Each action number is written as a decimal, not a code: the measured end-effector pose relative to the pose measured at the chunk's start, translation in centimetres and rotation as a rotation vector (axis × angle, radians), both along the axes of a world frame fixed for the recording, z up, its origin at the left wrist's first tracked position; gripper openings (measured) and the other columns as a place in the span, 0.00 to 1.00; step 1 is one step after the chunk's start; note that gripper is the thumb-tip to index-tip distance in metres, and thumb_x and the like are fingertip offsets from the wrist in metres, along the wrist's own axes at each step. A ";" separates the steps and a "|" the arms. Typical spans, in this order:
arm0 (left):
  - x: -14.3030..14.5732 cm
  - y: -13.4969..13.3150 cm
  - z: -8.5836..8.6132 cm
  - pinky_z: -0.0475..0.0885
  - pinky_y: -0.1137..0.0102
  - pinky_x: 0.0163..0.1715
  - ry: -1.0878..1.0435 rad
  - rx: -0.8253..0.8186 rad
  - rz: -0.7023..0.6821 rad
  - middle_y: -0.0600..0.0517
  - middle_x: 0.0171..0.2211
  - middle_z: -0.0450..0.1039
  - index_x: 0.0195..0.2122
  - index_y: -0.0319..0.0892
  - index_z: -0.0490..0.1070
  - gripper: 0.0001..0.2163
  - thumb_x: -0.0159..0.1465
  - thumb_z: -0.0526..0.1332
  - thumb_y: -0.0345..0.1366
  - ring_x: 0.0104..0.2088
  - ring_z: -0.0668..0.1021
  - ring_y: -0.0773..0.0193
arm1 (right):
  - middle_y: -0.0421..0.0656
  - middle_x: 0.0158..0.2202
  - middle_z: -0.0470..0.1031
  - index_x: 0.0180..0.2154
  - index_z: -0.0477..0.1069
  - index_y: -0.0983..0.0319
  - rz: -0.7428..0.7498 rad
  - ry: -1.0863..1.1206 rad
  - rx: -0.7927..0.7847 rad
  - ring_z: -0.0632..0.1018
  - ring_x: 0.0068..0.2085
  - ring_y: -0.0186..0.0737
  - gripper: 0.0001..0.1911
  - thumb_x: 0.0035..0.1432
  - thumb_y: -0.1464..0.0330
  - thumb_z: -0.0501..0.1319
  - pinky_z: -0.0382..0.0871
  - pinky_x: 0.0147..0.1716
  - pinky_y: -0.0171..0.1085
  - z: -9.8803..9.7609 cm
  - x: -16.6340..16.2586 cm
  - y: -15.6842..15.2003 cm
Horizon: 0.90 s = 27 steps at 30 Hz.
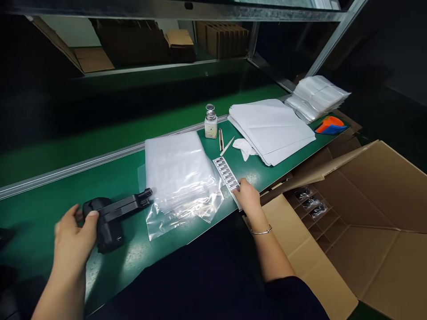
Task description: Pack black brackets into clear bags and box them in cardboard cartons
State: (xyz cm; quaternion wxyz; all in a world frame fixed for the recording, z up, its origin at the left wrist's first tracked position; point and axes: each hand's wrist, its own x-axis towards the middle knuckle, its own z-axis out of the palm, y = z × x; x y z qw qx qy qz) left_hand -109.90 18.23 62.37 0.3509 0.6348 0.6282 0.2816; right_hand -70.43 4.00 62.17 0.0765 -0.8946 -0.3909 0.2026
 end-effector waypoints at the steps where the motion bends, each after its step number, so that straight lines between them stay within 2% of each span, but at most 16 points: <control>1: 0.8 -0.7 1.2 0.40 0.39 0.65 0.139 0.121 0.048 0.46 0.70 0.44 0.68 0.52 0.48 0.35 0.62 0.58 0.53 0.68 0.44 0.31 | 0.48 0.43 0.77 0.51 0.66 0.64 -0.011 -0.020 0.000 0.77 0.45 0.48 0.17 0.62 0.65 0.59 0.63 0.34 0.37 0.0 -0.1 -0.3; 3: 2.8 -2.0 2.9 0.47 0.44 0.66 0.296 0.314 0.060 0.46 0.69 0.48 0.66 0.50 0.53 0.32 0.62 0.59 0.50 0.68 0.51 0.35 | 0.52 0.46 0.75 0.48 0.68 0.64 -0.030 -0.099 0.004 0.75 0.48 0.51 0.17 0.62 0.60 0.60 0.64 0.34 0.38 0.1 -0.3 -1.2; 4: 4.0 -2.6 3.5 0.52 0.46 0.65 0.268 0.325 -0.008 0.45 0.67 0.54 0.65 0.49 0.57 0.29 0.63 0.57 0.48 0.66 0.56 0.37 | 0.53 0.47 0.74 0.46 0.68 0.65 -0.039 -0.141 0.006 0.74 0.49 0.53 0.18 0.62 0.58 0.60 0.64 0.34 0.38 0.1 -0.4 -1.8; 6: 6.8 -3.7 3.6 0.64 0.48 0.59 0.124 0.212 -0.179 0.45 0.57 0.70 0.58 0.46 0.66 0.22 0.65 0.55 0.48 0.59 0.70 0.43 | 0.54 0.45 0.73 0.44 0.68 0.65 -0.062 -0.174 0.007 0.74 0.48 0.54 0.19 0.61 0.56 0.61 0.63 0.33 0.39 0.0 -0.5 -3.0; 7: 8.5 -4.2 3.4 0.68 0.51 0.56 0.049 0.114 -0.292 0.46 0.51 0.75 0.54 0.46 0.69 0.20 0.65 0.55 0.48 0.54 0.75 0.46 | 0.52 0.44 0.74 0.44 0.67 0.64 -0.079 -0.159 0.013 0.75 0.46 0.53 0.18 0.61 0.57 0.61 0.63 0.31 0.39 -0.2 -0.5 -3.6; 10: 14.0 -5.6 2.2 0.74 0.58 0.50 -0.115 -0.167 -0.668 0.48 0.45 0.78 0.48 0.45 0.73 0.17 0.64 0.56 0.47 0.46 0.79 0.53 | 0.44 0.36 0.75 0.46 0.65 0.61 -0.144 -0.007 0.103 0.77 0.37 0.46 0.15 0.61 0.61 0.60 0.61 0.29 0.37 -1.0 -0.6 -4.9; 13: 19.0 -6.7 1.1 0.75 0.61 0.49 -0.193 -0.325 -0.874 0.47 0.47 0.78 0.50 0.44 0.72 0.16 0.64 0.56 0.42 0.47 0.79 0.56 | 0.40 0.33 0.74 0.46 0.65 0.59 -0.164 0.115 0.285 0.76 0.32 0.42 0.14 0.60 0.62 0.59 0.63 0.30 0.37 -2.0 -0.8 -5.7; 16: 22.2 -7.3 0.3 0.74 0.62 0.48 -0.160 -0.332 -0.929 0.47 0.44 0.77 0.52 0.42 0.70 0.17 0.62 0.56 0.38 0.44 0.79 0.58 | 0.43 0.38 0.74 0.47 0.66 0.59 -0.229 0.067 0.414 0.76 0.33 0.43 0.16 0.60 0.59 0.57 0.65 0.31 0.39 -3.1 -1.1 -6.6; 18: 23.3 -7.4 -0.2 0.73 0.62 0.47 -0.137 -0.329 -0.936 0.47 0.42 0.76 0.52 0.41 0.70 0.17 0.62 0.56 0.37 0.42 0.78 0.59 | 0.43 0.37 0.74 0.48 0.64 0.59 -0.271 0.105 0.450 0.76 0.34 0.44 0.19 0.59 0.57 0.58 0.65 0.32 0.40 -3.8 -1.0 -7.2; 20: 23.9 -7.4 -0.7 0.72 0.61 0.48 -0.128 -0.329 -0.920 0.47 0.41 0.75 0.53 0.41 0.69 0.18 0.62 0.56 0.36 0.42 0.77 0.58 | 0.40 0.33 0.74 0.48 0.63 0.58 -0.301 0.259 0.512 0.76 0.33 0.44 0.20 0.56 0.58 0.60 0.66 0.32 0.40 -4.6 -0.7 -7.7; 23: 24.4 -7.6 -1.6 0.73 0.61 0.45 -0.161 -0.368 -0.867 0.47 0.41 0.73 0.56 0.41 0.66 0.22 0.61 0.59 0.37 0.40 0.77 0.58 | 0.35 0.25 0.71 0.44 0.62 0.57 -0.353 0.597 0.694 0.73 0.27 0.38 0.18 0.55 0.59 0.62 0.66 0.29 0.37 -5.3 -0.3 -7.8; 25: 24.9 -7.8 -2.0 0.75 0.63 0.38 -0.259 -0.485 -0.810 0.49 0.39 0.72 0.60 0.43 0.61 0.26 0.61 0.60 0.39 0.38 0.78 0.58 | 0.34 0.25 0.70 0.44 0.63 0.57 -0.353 0.783 0.826 0.71 0.24 0.36 0.17 0.55 0.59 0.63 0.65 0.26 0.35 -5.3 -0.4 -7.8; 27: 25.6 -8.0 -2.3 0.76 0.66 0.34 -0.418 -0.638 -0.716 0.51 0.36 0.72 0.63 0.45 0.56 0.30 0.60 0.62 0.43 0.37 0.78 0.59 | 0.35 0.28 0.73 0.44 0.64 0.56 -0.303 0.888 0.918 0.72 0.26 0.35 0.17 0.55 0.60 0.64 0.66 0.28 0.35 -5.0 -0.7 -7.7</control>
